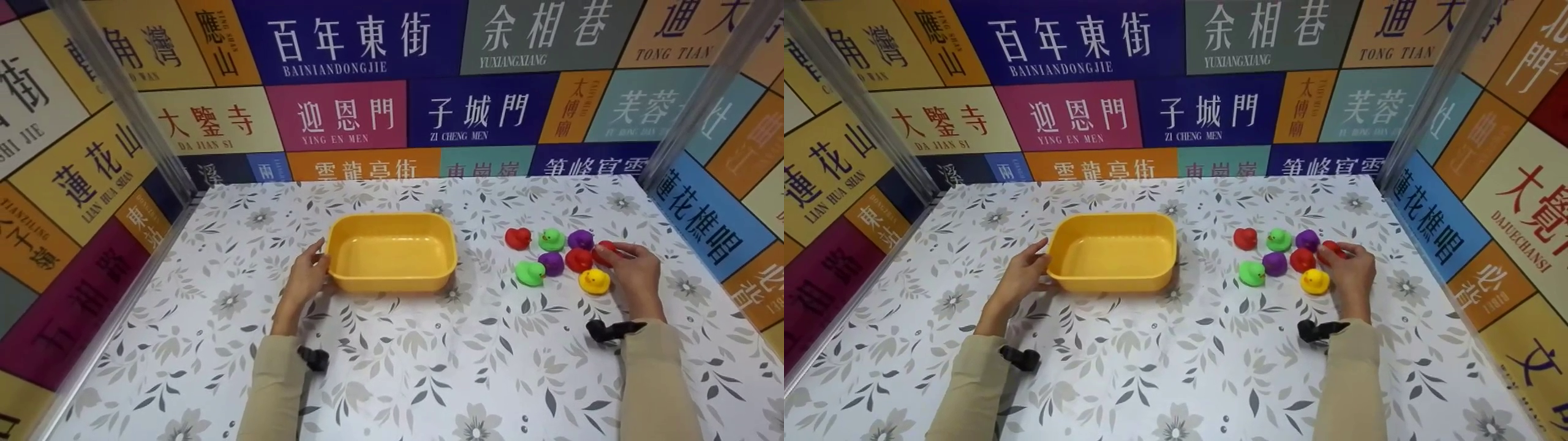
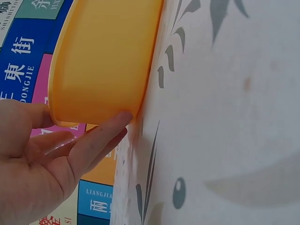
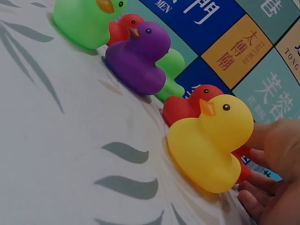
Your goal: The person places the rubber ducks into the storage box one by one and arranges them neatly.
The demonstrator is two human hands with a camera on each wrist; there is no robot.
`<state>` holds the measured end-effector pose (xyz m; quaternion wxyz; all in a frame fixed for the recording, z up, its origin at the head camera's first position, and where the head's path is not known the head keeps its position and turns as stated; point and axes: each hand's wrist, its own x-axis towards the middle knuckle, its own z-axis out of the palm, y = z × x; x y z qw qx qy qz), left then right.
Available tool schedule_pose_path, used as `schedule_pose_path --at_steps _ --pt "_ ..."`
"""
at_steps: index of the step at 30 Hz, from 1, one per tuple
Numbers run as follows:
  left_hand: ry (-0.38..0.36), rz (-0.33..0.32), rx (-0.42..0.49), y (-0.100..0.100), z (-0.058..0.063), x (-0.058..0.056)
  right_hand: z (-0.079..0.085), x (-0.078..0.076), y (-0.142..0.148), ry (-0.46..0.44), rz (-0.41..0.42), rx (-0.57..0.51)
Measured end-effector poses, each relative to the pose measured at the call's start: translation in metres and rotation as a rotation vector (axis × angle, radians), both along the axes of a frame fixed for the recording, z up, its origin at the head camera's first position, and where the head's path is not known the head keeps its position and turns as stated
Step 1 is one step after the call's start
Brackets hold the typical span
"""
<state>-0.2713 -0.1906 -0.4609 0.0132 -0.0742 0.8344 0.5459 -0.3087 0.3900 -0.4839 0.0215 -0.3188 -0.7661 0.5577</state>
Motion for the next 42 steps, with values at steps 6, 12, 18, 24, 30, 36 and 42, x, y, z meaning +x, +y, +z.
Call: schedule_pose_path --at_steps 6,12,18,24,30,36,42 --pt "0.000 -0.013 -0.001 0.001 0.000 0.001 0.000 0.005 -0.001 -0.020 0.019 0.001" --pt "0.005 -0.013 0.038 0.000 0.001 0.000 0.013 0.007 -0.001 -0.017 0.036 0.087" --pt "0.003 -0.014 0.056 0.001 0.003 -0.002 0.038 0.008 -0.001 0.006 0.048 0.113" --pt "0.002 -0.010 0.041 0.001 0.006 -0.003 0.052 0.007 -0.012 0.059 0.096 0.063" --pt "0.004 -0.010 0.013 0.001 0.006 -0.003 0.067 0.012 -0.026 0.105 0.177 0.066" --pt "0.013 -0.010 -0.003 0.000 0.002 -0.001 0.074 0.017 -0.039 0.160 0.279 0.095" --pt "0.029 -0.017 0.049 0.000 0.000 0.002 0.075 0.019 -0.051 0.205 0.331 0.123"
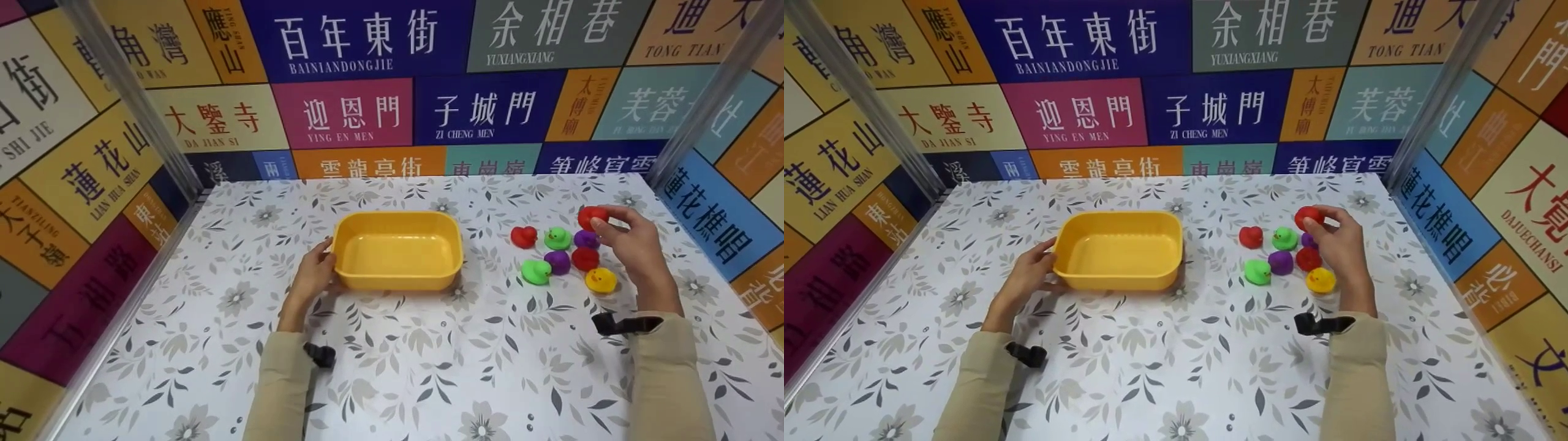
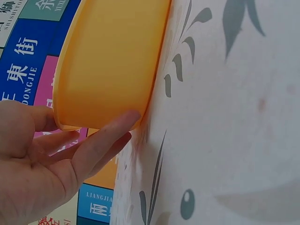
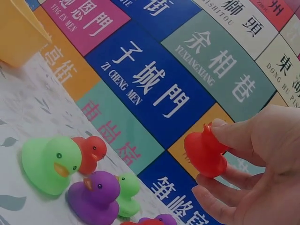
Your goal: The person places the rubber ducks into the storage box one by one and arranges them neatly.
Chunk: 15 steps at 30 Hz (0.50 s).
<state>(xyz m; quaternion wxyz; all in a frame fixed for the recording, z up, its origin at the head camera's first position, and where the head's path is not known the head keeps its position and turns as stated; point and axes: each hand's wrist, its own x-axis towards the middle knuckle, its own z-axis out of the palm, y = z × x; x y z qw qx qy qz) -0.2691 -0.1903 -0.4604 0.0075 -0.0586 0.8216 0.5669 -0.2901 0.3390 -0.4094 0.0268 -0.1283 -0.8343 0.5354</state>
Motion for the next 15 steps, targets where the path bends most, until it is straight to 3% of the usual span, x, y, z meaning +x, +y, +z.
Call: schedule_pose_path --at_steps 7,15 --pt "-0.024 0.011 -0.010 0.000 -0.001 0.002 0.002 0.001 -0.016 -0.013 0.046 -0.033" --pt "-0.050 -0.012 0.109 0.002 0.000 0.000 0.004 0.001 -0.037 -0.005 0.146 -0.013"
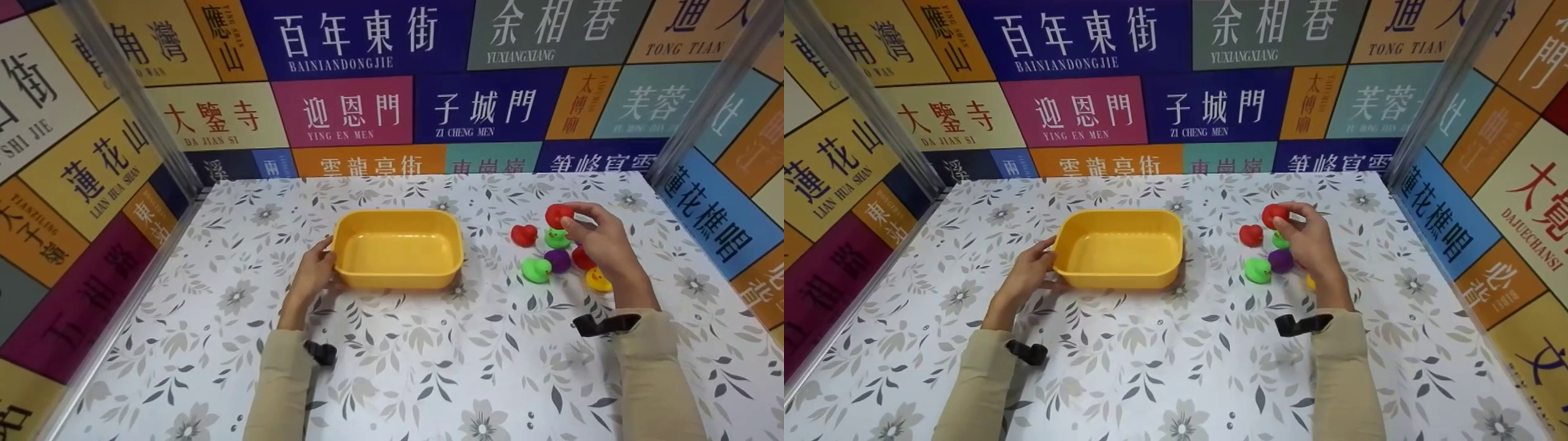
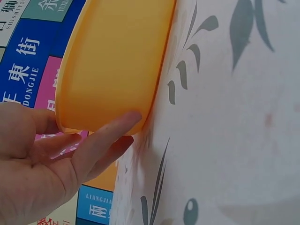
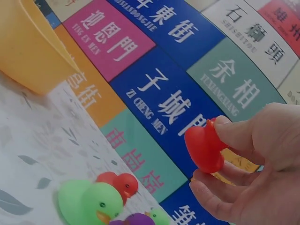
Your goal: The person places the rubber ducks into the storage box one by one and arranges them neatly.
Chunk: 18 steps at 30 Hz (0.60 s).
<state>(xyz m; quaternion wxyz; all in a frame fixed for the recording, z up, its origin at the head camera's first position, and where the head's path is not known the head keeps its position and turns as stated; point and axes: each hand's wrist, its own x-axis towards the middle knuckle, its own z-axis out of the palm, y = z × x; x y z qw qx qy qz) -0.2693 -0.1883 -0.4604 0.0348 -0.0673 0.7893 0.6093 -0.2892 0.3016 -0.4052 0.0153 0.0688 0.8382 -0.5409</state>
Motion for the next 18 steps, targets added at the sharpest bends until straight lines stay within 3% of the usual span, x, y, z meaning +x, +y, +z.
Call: schedule_pose_path --at_steps 7,18 --pt "-0.023 -0.009 0.019 -0.001 0.002 0.000 0.003 -0.004 -0.018 0.010 0.035 0.053" --pt "-0.026 -0.029 0.033 -0.002 0.000 -0.001 0.007 -0.013 -0.046 0.094 0.183 0.035"
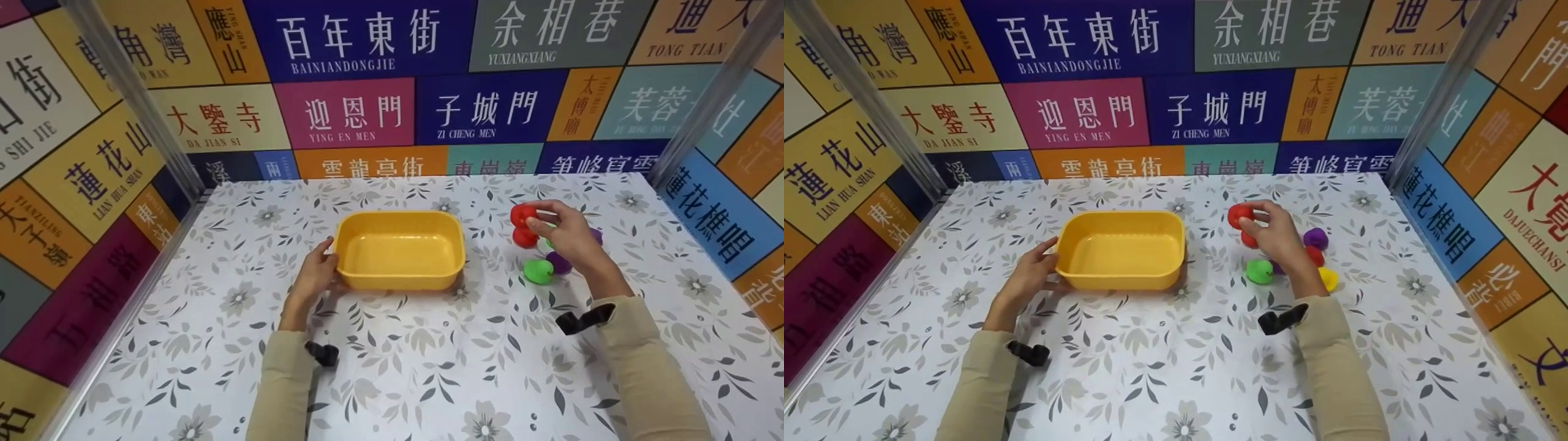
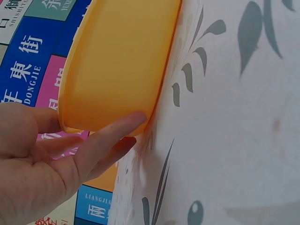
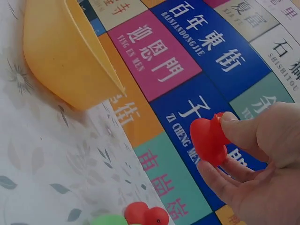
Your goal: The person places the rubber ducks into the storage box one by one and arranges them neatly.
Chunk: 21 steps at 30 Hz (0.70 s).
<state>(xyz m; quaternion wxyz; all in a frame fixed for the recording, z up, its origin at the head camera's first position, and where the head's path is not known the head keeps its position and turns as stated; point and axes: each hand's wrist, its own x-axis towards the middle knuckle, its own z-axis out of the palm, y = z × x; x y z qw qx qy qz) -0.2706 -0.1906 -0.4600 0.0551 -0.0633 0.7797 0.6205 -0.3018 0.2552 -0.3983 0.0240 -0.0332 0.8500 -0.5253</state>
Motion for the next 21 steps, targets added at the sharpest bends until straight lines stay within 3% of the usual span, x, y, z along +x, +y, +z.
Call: schedule_pose_path --at_steps 5,12,21 --pt "-0.015 -0.006 -0.005 0.001 0.001 0.000 0.005 -0.003 -0.014 -0.035 0.050 -0.005" --pt "-0.010 -0.003 0.002 0.002 0.004 0.000 0.012 -0.010 -0.037 -0.089 0.081 0.070" --pt "-0.029 0.003 0.015 0.000 0.003 0.000 0.005 -0.028 -0.059 -0.091 0.138 0.097"
